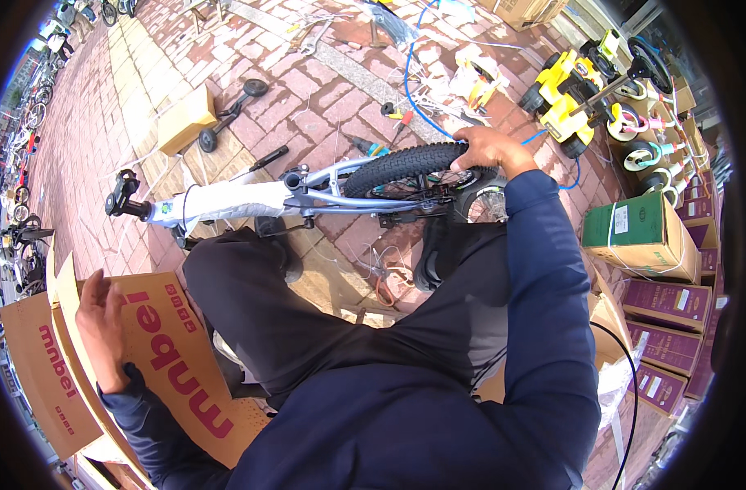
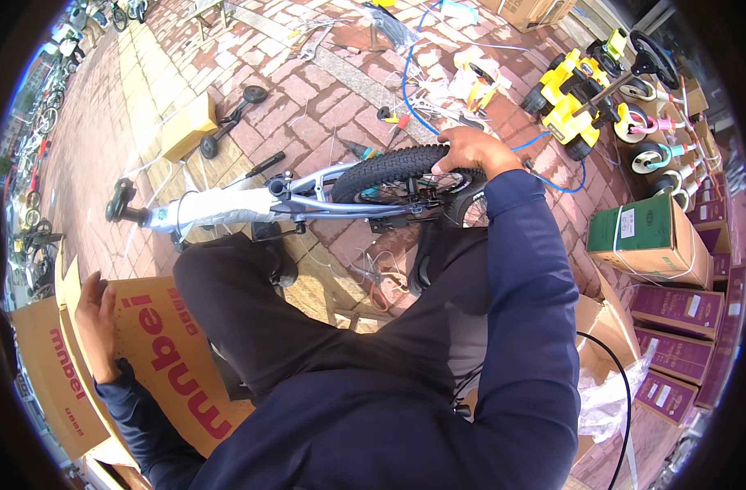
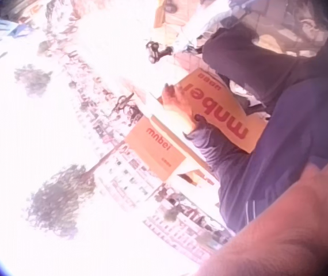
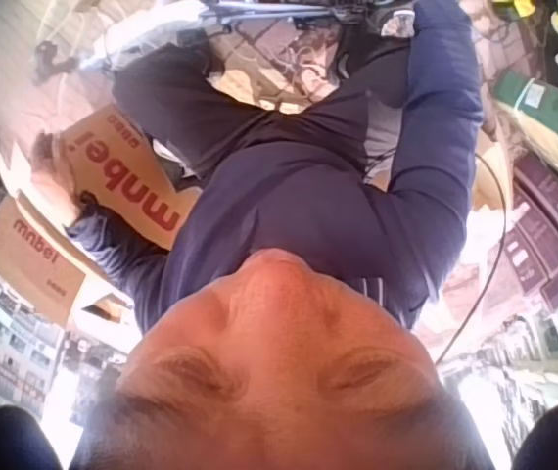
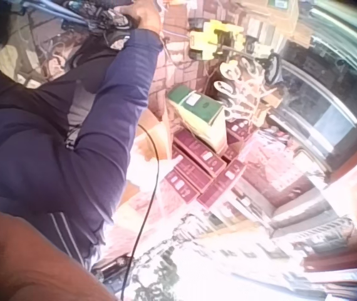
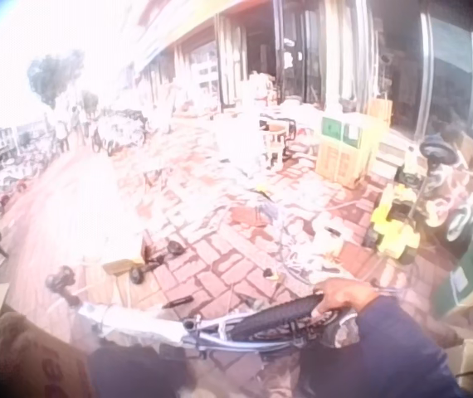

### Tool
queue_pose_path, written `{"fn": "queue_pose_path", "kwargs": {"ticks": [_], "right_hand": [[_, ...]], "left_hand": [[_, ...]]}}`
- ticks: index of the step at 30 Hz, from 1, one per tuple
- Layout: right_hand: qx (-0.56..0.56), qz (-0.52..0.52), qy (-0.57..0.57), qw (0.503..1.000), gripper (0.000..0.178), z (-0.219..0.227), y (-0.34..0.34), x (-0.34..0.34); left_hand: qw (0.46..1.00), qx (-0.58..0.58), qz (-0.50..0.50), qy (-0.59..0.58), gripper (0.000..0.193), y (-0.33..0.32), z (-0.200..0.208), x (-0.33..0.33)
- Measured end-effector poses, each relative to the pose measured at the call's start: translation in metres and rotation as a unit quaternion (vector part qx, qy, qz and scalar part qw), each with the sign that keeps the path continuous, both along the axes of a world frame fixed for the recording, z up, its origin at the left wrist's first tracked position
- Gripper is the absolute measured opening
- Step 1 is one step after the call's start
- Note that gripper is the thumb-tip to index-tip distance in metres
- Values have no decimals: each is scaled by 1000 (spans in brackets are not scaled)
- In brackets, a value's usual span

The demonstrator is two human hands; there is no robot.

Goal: The person assembles a bicycle by removing protective wrapping from the frame, attaching the handlebar stem, and tightening components with a hex key. The person also removes packaging materials and places them into a cardboard box.

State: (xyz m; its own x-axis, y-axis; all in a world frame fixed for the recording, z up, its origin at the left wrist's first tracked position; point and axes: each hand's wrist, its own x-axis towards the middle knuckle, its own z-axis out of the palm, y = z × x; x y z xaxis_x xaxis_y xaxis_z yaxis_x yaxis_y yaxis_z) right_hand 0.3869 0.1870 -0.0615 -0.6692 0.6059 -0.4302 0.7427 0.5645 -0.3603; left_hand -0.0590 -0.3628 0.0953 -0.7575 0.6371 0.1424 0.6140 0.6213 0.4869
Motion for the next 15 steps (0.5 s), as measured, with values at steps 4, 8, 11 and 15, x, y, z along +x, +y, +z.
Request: {"fn": "queue_pose_path", "kwargs": {"ticks": [4,8,11,15], "right_hand": [[21,-49,-129,990,87,1,1,16],[65,-63,-150,985,82,-19,0,28],[82,-50,-150,984,79,-35,4,32],[90,-46,-144,985,76,-44,9,35]], "left_hand": [[963,-31,-266,37,51,169,-86,70],[914,-230,-333,-32,73,278,-158,92],[890,-261,-371,43,70,307,-200,94],[846,-297,-426,122,37,330,-228,88]]}}
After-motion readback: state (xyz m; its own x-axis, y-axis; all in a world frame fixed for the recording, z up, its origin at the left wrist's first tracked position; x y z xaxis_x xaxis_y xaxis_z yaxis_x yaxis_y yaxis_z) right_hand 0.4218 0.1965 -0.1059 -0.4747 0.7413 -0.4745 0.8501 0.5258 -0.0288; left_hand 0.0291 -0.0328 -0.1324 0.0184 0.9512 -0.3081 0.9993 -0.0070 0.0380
